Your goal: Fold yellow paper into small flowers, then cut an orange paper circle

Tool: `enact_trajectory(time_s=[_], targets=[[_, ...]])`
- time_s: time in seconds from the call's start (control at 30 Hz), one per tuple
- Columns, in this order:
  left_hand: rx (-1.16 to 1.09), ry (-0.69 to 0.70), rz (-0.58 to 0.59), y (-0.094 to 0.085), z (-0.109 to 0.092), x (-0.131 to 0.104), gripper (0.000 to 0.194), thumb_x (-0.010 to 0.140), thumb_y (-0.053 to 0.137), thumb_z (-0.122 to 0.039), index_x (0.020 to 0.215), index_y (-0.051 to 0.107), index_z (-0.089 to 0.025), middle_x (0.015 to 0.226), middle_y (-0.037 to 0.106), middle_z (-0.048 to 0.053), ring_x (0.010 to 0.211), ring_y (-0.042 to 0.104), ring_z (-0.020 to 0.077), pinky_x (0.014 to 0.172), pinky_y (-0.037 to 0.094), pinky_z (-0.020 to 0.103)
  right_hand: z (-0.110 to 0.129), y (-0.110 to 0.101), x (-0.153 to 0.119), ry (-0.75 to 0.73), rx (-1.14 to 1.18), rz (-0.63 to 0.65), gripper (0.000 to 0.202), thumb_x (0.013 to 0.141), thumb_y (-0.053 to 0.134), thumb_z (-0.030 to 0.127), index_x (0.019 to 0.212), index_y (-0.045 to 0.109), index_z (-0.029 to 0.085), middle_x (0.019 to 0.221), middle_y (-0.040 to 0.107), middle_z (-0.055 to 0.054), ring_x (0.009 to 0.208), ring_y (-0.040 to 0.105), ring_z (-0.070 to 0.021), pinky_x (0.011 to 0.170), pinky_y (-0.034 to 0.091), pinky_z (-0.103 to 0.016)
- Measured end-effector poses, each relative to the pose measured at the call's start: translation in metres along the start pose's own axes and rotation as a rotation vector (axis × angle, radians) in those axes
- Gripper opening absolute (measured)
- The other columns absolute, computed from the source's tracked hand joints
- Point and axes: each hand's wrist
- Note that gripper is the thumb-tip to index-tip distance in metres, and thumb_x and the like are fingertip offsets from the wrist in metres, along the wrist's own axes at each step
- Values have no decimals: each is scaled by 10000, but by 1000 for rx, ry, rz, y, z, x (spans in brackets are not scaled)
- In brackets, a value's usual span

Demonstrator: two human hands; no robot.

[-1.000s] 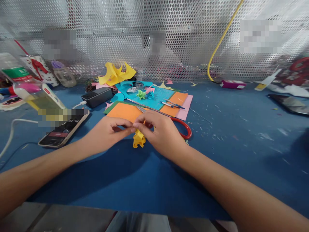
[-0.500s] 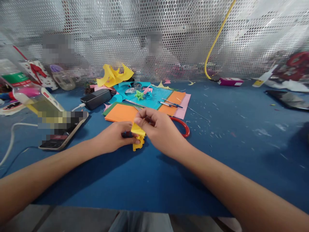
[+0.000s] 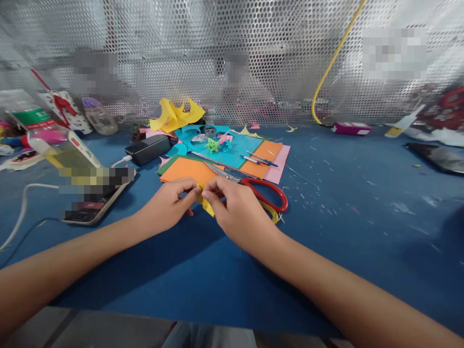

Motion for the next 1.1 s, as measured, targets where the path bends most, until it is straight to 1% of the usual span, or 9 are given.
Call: enact_trajectory(time_s=[0.13, 0.2, 0.37, 0.43, 0.5, 0.67, 0.8, 1.0, 1.1], targets=[[11, 32, 9, 0, -4, -3, 273, 876, 358, -274, 622, 378, -178, 632, 436, -26, 561, 504, 95, 503, 395, 208, -1, 2, 2, 23, 54, -17, 145, 851, 494, 306, 805, 566, 189, 726, 632, -11, 639, 560, -132, 567, 423, -238], [-18, 39, 30, -2, -5, -4, 274, 879, 362, -286, 633, 408, -173, 657, 448, -21, 562, 505, 90, 513, 408, 208, -1, 2, 2, 20, 84, -29, 139, 846, 499, 298, 801, 575, 191, 725, 634, -6, 652, 571, -133, 578, 432, -236], [-129, 56, 148, -9, -3, -2, 183, 796, 542, -300, 688, 524, -153, 735, 524, -2, 619, 537, 94, 529, 447, 192, -3, -1, 3, 16, 131, 14, 158, 847, 489, 284, 771, 596, 195, 742, 642, -2, 689, 576, -136, 617, 442, -238], [-195, 32, 176, -11, -3, -2, 188, 799, 541, -298, 692, 546, -144, 735, 517, -3, 592, 537, 84, 521, 462, 187, -3, -2, 3, 15, 132, 32, 173, 841, 504, 298, 749, 613, 199, 750, 652, 0, 708, 582, -140, 637, 444, -238], [-271, -2, 189, -12, -2, -1, 212, 818, 512, -302, 693, 553, -136, 739, 500, -5, 553, 530, 68, 512, 477, 185, -2, -4, 3, 21, 142, 24, 177, 832, 524, 324, 751, 632, 209, 757, 663, 6, 726, 593, -143, 650, 446, -236], [-417, -58, 184, -12, -3, -1, 244, 818, 510, -317, 662, 522, -130, 731, 480, -6, 588, 540, 80, 520, 523, 197, 2, -6, 1, 30, 122, -45, 172, 818, 550, 358, 800, 656, 224, 750, 677, 9, 697, 603, -141, 606, 457, -226], [-433, -88, 151, -11, -1, -2, 234, 821, 512, -332, 699, 526, -133, 691, 476, -21, 567, 544, 80, 522, 531, 209, 6, -7, 0, -3, 103, -121, 143, 811, 570, 327, 795, 661, 217, 717, 674, 11, 649, 603, -125, 568, 470, -207], [-410, -26, 140, -8, -4, -5, 248, 862, 436, -331, 764, 550, -134, 745, 468, -2, 613, 539, 81, 527, 546, 200, 9, -5, -2, -39, 103, -141, 100, 801, 589, 272, 796, 673, 218, 749, 693, 10, 650, 617, -117, 551, 486, -190], [-409, -6, 156, -9, -7, -6, 261, 859, 444, -334, 713, 523, -133, 782, 469, 7, 650, 534, 83, 542, 559, 195, 8, -5, -2, -53, 117, -142, 87, 797, 594, 252, 791, 674, 217, 733, 691, 13, 646, 618, -113, 535, 478, -181]])
Point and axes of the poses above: each hand's wrist, its own x-axis towards the middle knuckle, its own y-axis out of the palm, z = x × y
